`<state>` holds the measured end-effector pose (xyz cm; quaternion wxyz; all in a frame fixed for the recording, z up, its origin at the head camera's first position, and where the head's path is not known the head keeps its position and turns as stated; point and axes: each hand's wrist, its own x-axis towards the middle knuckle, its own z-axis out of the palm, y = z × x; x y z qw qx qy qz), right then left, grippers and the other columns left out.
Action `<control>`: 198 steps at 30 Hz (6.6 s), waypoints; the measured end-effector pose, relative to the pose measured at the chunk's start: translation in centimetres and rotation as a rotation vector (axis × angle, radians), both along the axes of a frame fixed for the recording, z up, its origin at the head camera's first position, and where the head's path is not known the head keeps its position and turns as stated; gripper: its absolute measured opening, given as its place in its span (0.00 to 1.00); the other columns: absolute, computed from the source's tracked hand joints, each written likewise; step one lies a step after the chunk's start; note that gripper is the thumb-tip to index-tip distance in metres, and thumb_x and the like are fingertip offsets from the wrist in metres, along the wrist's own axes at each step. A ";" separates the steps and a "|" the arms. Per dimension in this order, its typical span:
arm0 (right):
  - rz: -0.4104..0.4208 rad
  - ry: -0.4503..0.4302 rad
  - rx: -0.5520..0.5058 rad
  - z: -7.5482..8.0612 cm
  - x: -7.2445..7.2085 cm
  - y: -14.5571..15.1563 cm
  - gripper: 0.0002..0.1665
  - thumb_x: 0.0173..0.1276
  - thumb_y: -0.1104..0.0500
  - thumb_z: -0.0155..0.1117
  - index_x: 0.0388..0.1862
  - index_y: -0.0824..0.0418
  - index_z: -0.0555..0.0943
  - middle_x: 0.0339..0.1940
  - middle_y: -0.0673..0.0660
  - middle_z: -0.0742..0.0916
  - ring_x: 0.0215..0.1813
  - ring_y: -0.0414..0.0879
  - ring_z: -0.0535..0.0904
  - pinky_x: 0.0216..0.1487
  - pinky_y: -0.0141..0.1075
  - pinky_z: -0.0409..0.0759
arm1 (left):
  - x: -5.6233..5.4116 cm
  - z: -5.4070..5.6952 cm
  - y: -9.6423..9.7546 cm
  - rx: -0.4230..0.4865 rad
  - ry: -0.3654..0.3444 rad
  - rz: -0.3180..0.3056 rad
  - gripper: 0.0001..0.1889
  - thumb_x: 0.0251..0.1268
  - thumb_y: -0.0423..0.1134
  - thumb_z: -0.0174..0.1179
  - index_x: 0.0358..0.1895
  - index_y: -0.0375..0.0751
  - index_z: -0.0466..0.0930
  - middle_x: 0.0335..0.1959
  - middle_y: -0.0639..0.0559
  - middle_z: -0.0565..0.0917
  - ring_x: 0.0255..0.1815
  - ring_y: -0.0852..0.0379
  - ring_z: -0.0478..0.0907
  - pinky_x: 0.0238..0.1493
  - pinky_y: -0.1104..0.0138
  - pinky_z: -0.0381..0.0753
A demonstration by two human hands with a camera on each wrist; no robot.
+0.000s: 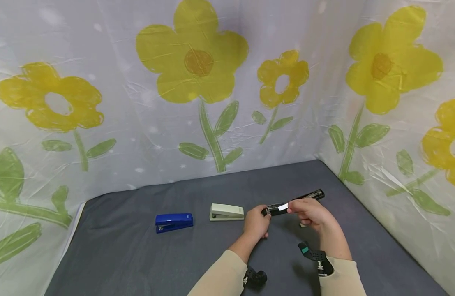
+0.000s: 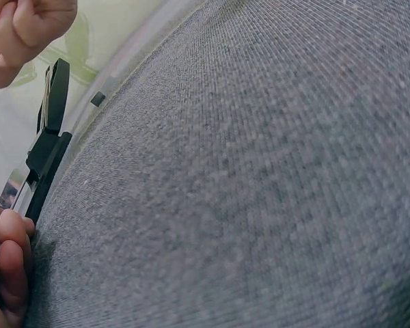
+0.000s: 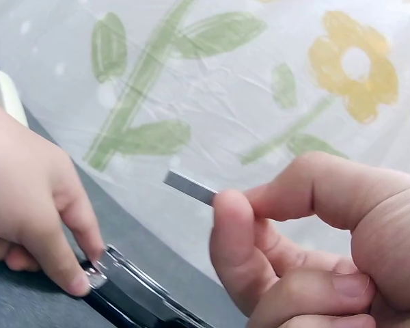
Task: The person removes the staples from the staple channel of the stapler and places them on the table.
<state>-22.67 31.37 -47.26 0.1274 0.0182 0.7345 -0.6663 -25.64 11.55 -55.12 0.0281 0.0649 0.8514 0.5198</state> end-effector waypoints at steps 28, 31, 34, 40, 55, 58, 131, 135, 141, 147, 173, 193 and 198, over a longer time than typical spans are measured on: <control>0.135 -0.077 0.206 -1.6 0.3 1.4 0.12 0.70 0.59 0.65 0.31 0.65 0.88 0.23 0.50 0.85 0.14 0.35 0.55 0.15 0.28 0.56 | -0.1 0.0 0.1 -0.029 0.015 -0.004 0.19 0.70 0.35 0.65 0.63 0.41 0.82 0.10 0.56 0.74 0.01 0.65 0.67 0.06 0.69 0.70; 0.120 -0.096 0.214 -1.9 0.2 0.9 0.11 0.68 0.60 0.66 0.30 0.65 0.88 0.22 0.49 0.86 0.14 0.34 0.55 0.14 0.28 0.55 | -0.1 0.0 0.1 -0.029 0.018 -0.004 0.19 0.70 0.35 0.65 0.62 0.41 0.82 0.11 0.56 0.74 0.01 0.64 0.67 0.06 0.69 0.70; 0.103 -0.110 0.233 -2.1 0.2 0.5 0.10 0.67 0.61 0.66 0.32 0.67 0.88 0.22 0.49 0.86 0.14 0.34 0.56 0.15 0.27 0.55 | -0.1 -0.1 0.1 -0.034 0.022 -0.004 0.19 0.70 0.35 0.65 0.62 0.40 0.82 0.11 0.56 0.74 0.01 0.64 0.67 0.05 0.68 0.70; 0.045 -0.139 0.290 -2.4 0.0 -0.1 0.09 0.64 0.61 0.68 0.32 0.67 0.89 0.21 0.49 0.86 0.14 0.35 0.56 0.15 0.27 0.54 | -0.2 -0.2 0.2 -0.037 0.012 -0.002 0.19 0.71 0.36 0.65 0.63 0.41 0.82 0.12 0.57 0.75 0.02 0.64 0.68 0.06 0.68 0.70; -0.087 -0.133 0.470 -2.2 0.4 -1.8 0.07 0.57 0.67 0.70 0.20 0.65 0.85 0.16 0.52 0.85 0.13 0.36 0.59 0.17 0.28 0.55 | 0.2 0.1 -0.1 -0.029 0.041 0.000 0.20 0.71 0.35 0.64 0.65 0.39 0.81 0.09 0.57 0.73 0.01 0.64 0.68 0.07 0.68 0.71; -0.096 -0.120 0.493 -2.2 0.4 -2.0 0.06 0.57 0.68 0.70 0.21 0.68 0.85 0.15 0.53 0.84 0.14 0.37 0.61 0.18 0.29 0.57 | 0.4 0.0 -0.2 -0.023 0.052 0.008 0.21 0.71 0.34 0.64 0.66 0.39 0.80 0.09 0.57 0.73 0.01 0.64 0.68 0.09 0.68 0.72; -0.029 0.816 0.940 -5.0 -1.6 -23.7 0.18 0.66 0.58 0.75 0.53 0.61 0.85 0.45 0.58 0.82 0.35 0.50 0.83 0.33 0.41 0.84 | 2.5 0.4 -15.3 -0.115 0.231 0.366 0.22 0.64 0.21 0.61 0.62 0.24 0.77 0.54 0.32 0.80 0.55 0.33 0.80 0.56 0.44 0.79; -0.058 0.843 0.925 -5.1 -2.0 -23.3 0.17 0.68 0.56 0.74 0.52 0.61 0.83 0.45 0.58 0.82 0.36 0.51 0.84 0.34 0.43 0.84 | 2.3 0.4 -15.3 -0.109 0.235 0.363 0.23 0.65 0.22 0.62 0.64 0.24 0.76 0.54 0.32 0.81 0.54 0.35 0.81 0.55 0.44 0.80; -0.050 0.779 0.709 -4.3 -2.6 -21.7 0.20 0.72 0.56 0.69 0.58 0.63 0.80 0.49 0.58 0.83 0.45 0.52 0.84 0.43 0.46 0.84 | 2.1 0.2 -15.4 -0.102 0.252 0.386 0.23 0.63 0.22 0.65 0.62 0.23 0.76 0.49 0.35 0.82 0.51 0.37 0.82 0.53 0.46 0.81; 0.009 0.663 0.547 -3.1 -3.0 -19.8 0.21 0.76 0.60 0.64 0.63 0.66 0.75 0.54 0.61 0.81 0.51 0.54 0.82 0.48 0.49 0.81 | 1.9 0.1 -15.6 -0.087 0.263 0.385 0.22 0.62 0.21 0.66 0.60 0.24 0.78 0.49 0.37 0.83 0.52 0.38 0.82 0.54 0.46 0.80; -0.033 0.457 0.750 0.5 -3.2 -12.9 0.25 0.72 0.59 0.69 0.66 0.59 0.77 0.34 0.53 0.83 0.31 0.45 0.77 0.30 0.42 0.76 | 2.0 -0.2 -15.5 -0.075 0.278 0.394 0.18 0.62 0.23 0.66 0.56 0.30 0.82 0.51 0.38 0.84 0.54 0.38 0.82 0.55 0.46 0.79; -0.018 0.343 0.964 -0.7 -3.1 -9.9 0.22 0.68 0.56 0.74 0.57 0.65 0.83 0.56 0.68 0.82 0.61 0.70 0.74 0.55 0.65 0.74 | 2.1 -0.1 -15.4 -0.085 0.267 0.405 0.16 0.64 0.24 0.66 0.55 0.31 0.83 0.51 0.39 0.84 0.55 0.39 0.82 0.55 0.47 0.80; 0.003 0.319 0.911 -0.5 -3.0 -9.9 0.27 0.71 0.57 0.71 0.65 0.66 0.79 0.61 0.69 0.80 0.65 0.70 0.72 0.58 0.65 0.72 | 2.1 -0.1 -15.4 -0.094 0.273 0.409 0.16 0.63 0.24 0.66 0.54 0.31 0.83 0.51 0.39 0.84 0.54 0.39 0.82 0.54 0.46 0.80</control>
